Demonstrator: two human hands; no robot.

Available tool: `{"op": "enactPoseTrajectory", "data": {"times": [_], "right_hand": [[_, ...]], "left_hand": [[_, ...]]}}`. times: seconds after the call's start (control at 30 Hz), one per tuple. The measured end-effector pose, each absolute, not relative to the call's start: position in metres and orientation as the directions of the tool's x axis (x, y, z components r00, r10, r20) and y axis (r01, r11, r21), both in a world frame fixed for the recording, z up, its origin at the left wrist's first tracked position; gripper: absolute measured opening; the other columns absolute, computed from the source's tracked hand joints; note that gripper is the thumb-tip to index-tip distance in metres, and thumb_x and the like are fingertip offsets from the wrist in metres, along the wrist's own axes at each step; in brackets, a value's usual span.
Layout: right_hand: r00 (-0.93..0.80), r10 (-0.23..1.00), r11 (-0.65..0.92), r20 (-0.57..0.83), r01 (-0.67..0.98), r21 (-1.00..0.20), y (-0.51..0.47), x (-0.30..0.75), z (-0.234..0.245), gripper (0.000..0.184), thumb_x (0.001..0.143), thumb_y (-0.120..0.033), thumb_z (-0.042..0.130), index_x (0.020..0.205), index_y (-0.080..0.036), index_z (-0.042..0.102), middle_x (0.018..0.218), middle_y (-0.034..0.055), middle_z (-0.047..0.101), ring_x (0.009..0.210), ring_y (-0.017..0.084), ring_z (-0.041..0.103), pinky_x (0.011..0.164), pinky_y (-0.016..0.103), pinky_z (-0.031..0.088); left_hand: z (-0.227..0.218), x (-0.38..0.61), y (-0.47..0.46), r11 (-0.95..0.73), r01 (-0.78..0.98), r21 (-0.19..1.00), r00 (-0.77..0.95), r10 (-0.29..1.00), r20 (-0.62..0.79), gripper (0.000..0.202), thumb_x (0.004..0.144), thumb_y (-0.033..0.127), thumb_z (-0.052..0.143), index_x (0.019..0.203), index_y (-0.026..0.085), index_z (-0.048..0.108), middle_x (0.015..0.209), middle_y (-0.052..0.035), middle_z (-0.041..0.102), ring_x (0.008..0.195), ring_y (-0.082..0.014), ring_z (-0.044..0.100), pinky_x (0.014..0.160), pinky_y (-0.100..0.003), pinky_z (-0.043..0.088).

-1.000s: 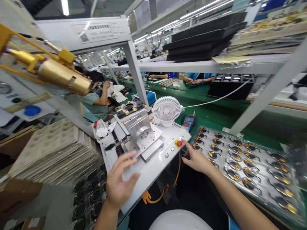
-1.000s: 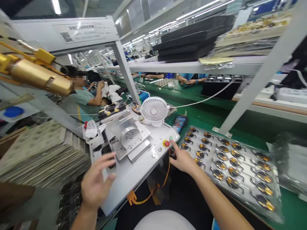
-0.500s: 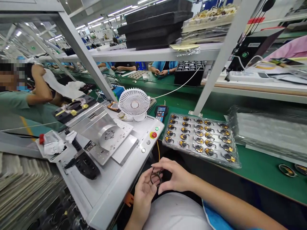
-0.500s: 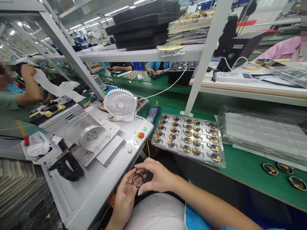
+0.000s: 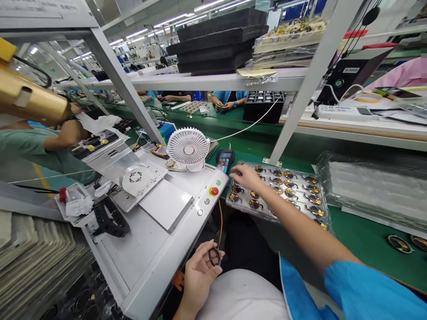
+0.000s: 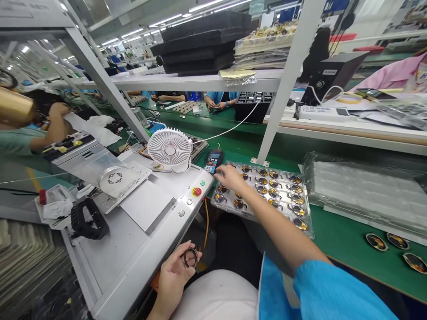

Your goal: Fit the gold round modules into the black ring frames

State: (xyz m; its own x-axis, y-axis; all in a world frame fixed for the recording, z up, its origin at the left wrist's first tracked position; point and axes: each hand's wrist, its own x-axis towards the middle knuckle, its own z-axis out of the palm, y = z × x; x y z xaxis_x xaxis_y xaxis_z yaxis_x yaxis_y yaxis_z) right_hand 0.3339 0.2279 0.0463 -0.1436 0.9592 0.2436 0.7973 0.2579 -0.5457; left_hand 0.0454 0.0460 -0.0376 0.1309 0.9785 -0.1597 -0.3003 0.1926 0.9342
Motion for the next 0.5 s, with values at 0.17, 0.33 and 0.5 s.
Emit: {"op": "enactPoseTrajectory", "data": {"times": [0.17, 0.33, 0.5], "right_hand": [[-0.087, 0.981, 0.154, 0.172, 0.89, -0.429, 0.286, 0.374, 0.051, 0.026, 0.103, -0.034, 0.065, 0.118, -0.013, 0.066, 0.113, 0.0078, 0.068, 0.095, 0.019, 0.069, 0.084, 0.039, 0.06], [-0.128, 0.976, 0.185, 0.175, 0.91, -0.372, 0.295, 0.372, 0.037, 0.023, 0.103, -0.034, 0.066, 0.101, -0.011, 0.068, 0.094, 0.0031, 0.069, 0.081, 0.015, 0.068, 0.075, 0.032, 0.059], [-0.159, 0.951, 0.256, 0.264, 0.886, -0.387, 0.3, 0.376, 0.032, 0.023, 0.103, -0.034, 0.066, 0.105, -0.012, 0.068, 0.099, 0.004, 0.069, 0.085, 0.017, 0.069, 0.078, 0.033, 0.06]], "left_hand": [[-0.044, 0.038, 0.034, 0.181, -0.293, 0.939, 0.121, 0.981, -0.151, 0.052, 0.065, 0.037, 0.096, 0.114, 0.027, 0.079, 0.117, -0.0148, 0.077, 0.109, -0.0354, 0.076, 0.1, -0.049, 0.061], [-0.03, 0.039, 0.031, 0.196, -0.252, 0.948, 0.103, 0.979, -0.176, 0.051, 0.063, 0.037, 0.097, 0.109, 0.022, 0.078, 0.115, -0.0175, 0.079, 0.117, -0.0356, 0.073, 0.108, -0.047, 0.056], [-0.025, 0.042, 0.03, 0.218, -0.291, 0.931, 0.153, 0.972, -0.18, 0.05, 0.066, 0.034, 0.096, 0.111, 0.022, 0.077, 0.114, -0.0163, 0.079, 0.114, -0.0344, 0.075, 0.105, -0.047, 0.058]]}}
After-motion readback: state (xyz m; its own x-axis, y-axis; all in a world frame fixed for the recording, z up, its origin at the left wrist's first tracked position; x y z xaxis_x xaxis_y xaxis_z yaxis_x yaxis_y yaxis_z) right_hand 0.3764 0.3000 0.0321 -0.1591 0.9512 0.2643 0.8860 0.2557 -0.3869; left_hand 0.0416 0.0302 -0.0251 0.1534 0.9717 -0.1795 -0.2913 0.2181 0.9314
